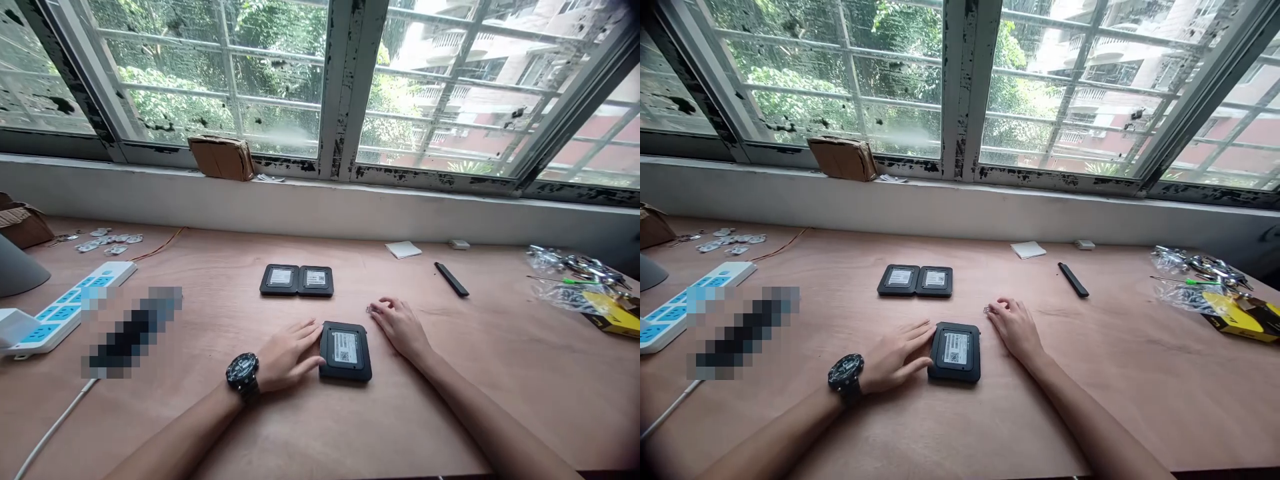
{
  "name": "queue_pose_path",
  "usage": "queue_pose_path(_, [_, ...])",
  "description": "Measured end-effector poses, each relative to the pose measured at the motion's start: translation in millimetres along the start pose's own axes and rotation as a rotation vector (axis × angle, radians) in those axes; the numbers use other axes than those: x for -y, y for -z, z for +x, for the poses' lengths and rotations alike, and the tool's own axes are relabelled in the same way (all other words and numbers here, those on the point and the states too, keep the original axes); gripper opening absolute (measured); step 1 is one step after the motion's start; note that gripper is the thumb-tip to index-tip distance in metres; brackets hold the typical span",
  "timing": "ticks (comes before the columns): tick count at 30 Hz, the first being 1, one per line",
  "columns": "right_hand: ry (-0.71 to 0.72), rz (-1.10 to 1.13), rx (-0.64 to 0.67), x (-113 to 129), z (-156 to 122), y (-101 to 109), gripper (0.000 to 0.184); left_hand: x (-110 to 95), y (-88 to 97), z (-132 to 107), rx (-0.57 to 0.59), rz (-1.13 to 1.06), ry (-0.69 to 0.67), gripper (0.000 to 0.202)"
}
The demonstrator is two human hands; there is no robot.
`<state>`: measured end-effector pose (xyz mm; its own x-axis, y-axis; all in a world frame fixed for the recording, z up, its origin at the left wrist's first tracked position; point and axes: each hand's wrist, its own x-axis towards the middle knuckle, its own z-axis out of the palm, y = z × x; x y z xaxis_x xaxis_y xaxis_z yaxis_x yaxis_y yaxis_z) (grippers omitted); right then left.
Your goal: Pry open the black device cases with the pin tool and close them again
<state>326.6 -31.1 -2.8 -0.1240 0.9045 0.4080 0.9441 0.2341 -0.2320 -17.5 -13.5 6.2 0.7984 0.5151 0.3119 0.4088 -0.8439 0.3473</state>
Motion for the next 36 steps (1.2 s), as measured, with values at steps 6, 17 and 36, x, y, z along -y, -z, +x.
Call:
queue_pose_path(6, [-0.063,0.272,-0.143,13.2,3.2,17.4,0.037,-4.3,-1.7,0.5,0.046,-0.018,-0.025,0.087])
queue_pose_path(17, [-0.136,0.987,-0.162,73.6,8.5,17.7,0.028,-9.8,0.6,3.4,-0.022,0.039,-0.012,0.081])
queue_pose_path(36, [-0.106,0.983,-0.065,68.5,6.3,23.3,0.020,18.4,10.4,-4.1,-0.165,-0.020,0.164,0.040])
